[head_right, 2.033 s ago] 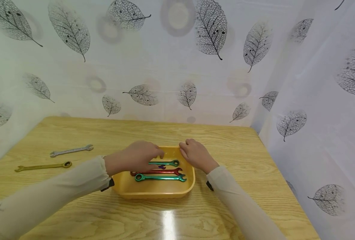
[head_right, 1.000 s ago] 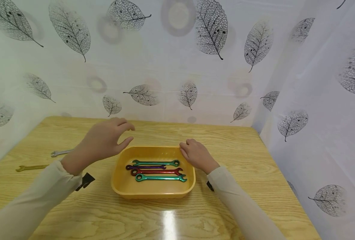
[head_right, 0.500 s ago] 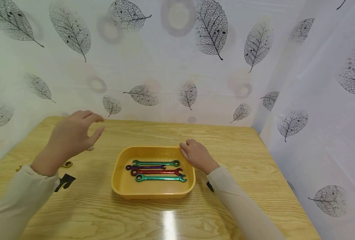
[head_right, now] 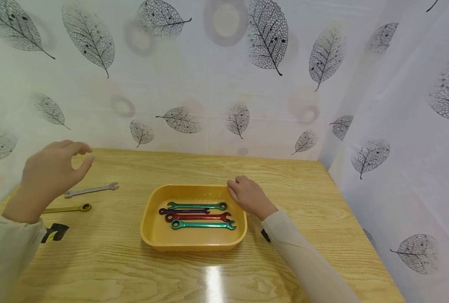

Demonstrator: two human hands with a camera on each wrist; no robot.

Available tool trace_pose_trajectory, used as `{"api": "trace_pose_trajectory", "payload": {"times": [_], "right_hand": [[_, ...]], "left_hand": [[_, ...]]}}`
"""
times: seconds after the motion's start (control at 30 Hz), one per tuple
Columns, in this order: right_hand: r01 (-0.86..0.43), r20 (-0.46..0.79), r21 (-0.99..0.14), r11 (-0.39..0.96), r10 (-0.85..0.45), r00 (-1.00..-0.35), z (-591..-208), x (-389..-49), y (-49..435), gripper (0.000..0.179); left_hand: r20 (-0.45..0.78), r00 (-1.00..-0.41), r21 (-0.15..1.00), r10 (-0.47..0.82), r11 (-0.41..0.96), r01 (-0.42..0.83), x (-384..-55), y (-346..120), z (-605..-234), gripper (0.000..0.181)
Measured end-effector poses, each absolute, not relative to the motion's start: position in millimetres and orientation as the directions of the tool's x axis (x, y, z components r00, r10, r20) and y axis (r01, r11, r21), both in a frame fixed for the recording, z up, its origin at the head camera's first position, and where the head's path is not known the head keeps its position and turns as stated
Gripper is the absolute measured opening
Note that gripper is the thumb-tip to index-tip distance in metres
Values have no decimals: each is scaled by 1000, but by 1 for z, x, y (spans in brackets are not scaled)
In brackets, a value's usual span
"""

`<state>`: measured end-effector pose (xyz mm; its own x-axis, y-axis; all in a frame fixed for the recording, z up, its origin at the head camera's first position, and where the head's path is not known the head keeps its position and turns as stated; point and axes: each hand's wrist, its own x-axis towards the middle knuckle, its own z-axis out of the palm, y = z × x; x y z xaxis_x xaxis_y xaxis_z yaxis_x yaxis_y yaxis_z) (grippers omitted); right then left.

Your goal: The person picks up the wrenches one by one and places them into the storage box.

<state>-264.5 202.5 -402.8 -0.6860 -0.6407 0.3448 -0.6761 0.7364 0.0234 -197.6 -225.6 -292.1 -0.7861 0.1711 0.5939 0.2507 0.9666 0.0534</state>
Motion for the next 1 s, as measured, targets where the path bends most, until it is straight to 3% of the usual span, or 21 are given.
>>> {"api": "trace_pose_trajectory", "payload": {"times": [0.3, 0.67, 1.0], "right_hand": [[-664, 329, 19, 747, -632, -702, -402, -264, 202, 14], [-667, 322, 13, 745, -634, -703, -401, -264, 201, 15], [-656, 300, 9, 755, -628, -718, -401, -264, 201, 14]], "left_hand": [[483, -873, 121, 61, 983, 135, -200, -262, -301, 25], [463, -886, 135, 29, 986, 102, -201, -286, -318, 26], [387, -919, 120, 79, 984, 134, -202, -302, -329, 26]]}}
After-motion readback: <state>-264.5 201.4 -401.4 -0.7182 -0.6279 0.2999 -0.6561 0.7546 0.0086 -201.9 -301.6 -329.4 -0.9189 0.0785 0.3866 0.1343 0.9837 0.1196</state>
